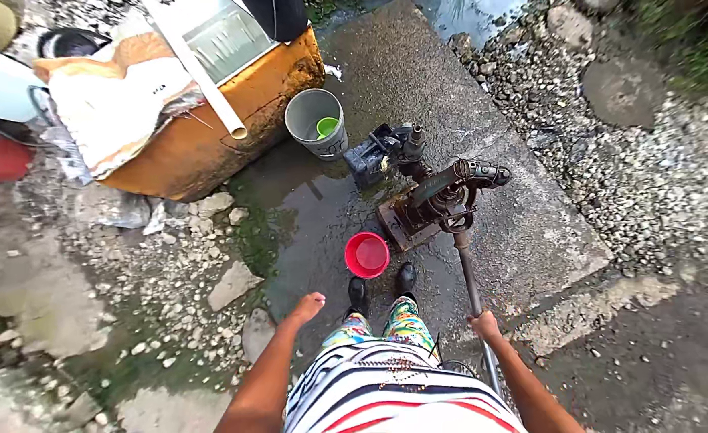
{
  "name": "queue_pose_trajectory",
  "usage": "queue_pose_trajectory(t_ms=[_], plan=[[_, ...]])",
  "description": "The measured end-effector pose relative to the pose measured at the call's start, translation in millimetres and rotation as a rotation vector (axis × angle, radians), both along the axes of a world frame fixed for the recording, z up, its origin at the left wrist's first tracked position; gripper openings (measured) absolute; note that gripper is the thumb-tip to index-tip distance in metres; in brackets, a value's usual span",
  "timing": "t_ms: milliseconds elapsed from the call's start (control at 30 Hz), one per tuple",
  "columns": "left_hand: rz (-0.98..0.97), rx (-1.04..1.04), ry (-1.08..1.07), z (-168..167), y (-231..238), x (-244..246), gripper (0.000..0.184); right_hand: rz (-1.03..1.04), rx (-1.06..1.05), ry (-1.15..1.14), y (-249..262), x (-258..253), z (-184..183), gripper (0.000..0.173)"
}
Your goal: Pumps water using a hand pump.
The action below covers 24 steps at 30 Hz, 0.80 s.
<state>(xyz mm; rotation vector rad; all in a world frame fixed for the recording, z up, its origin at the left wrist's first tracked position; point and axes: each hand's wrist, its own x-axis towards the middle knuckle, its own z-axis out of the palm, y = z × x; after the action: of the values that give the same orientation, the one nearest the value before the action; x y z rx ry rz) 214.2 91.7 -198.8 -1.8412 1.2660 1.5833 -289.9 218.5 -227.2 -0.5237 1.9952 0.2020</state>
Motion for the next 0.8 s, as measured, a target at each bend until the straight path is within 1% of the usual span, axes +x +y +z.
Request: queue_pose_trajectory(t_ms=[33,100,167,233,267,300,333,367,433,500,567,633,667,733,800], plan=[[0.0,0.009,0.014,-5.2,1.4,1.8,0.036,0.003,-0.004,0.028,5.4,0.7,22.1,0.039],[-0.014,0.025,0.031,-18.8,5.5,8.9,0.036,0.041,0.015,0.078,7.1,-2.7,78.2,0.046],[-0.043,0.04,0.031,-32.2,6.9,15.9,0.035,0.135,0.052,0.166,-2.9,-3.4,142.4,0.052],[-0.059,0.052,0.036,-39.9,4.5,21.2,0.035,0.259,0.076,0.298,-24.4,9.5,207.9,0.056],[-0.059,0.052,0.041,-41.0,1.9,23.9,0.035,0.3,0.08,0.352,-36.5,18.2,233.6,0.057],[-0.058,0.053,0.041,-40.6,-1.0,25.9,0.036,0.327,0.095,0.383,-46.9,25.2,250.9,0.056],[-0.053,0.052,0.039,-38.7,-5.2,27.3,0.036,0.334,0.112,0.39,-55.2,29.8,259.2,0.053],[-0.041,0.046,0.036,-36.5,-10.1,28.7,0.035,0.32,0.128,0.379,-60.2,32.0,258.5,0.051],[-0.014,0.022,0.023,-30.5,-18.4,30.2,0.036,0.263,0.145,0.342,-53.8,28.6,233.3,0.046],[0.003,0.004,0.003,-25.7,-26.0,30.6,0.036,0.171,0.126,0.313,-34.5,15.6,184.4,0.041],[0.014,0.005,-0.016,-20.5,-30.1,27.3,0.036,0.13,0.113,0.342,-19.8,-1.1,135.6,0.038],[0.024,0.009,-0.032,-12.0,-29.9,18.8,0.036,0.186,0.083,0.391,-16.8,-23.1,105.7,0.036],[0.029,0.005,-0.039,-7.2,-31.6,14.2,0.036,0.233,0.06,0.406,-19.6,-34.4,94.4,0.039],[0.011,0.009,-0.043,-2.4,-31.3,3.7,0.036,0.286,0.031,0.387,-23.3,-55.3,73.5,0.044],[-0.01,0.01,-0.038,-0.9,-32.4,-9.0,0.037,0.303,0.024,0.339,-28.9,-66.1,44.2,0.044]])
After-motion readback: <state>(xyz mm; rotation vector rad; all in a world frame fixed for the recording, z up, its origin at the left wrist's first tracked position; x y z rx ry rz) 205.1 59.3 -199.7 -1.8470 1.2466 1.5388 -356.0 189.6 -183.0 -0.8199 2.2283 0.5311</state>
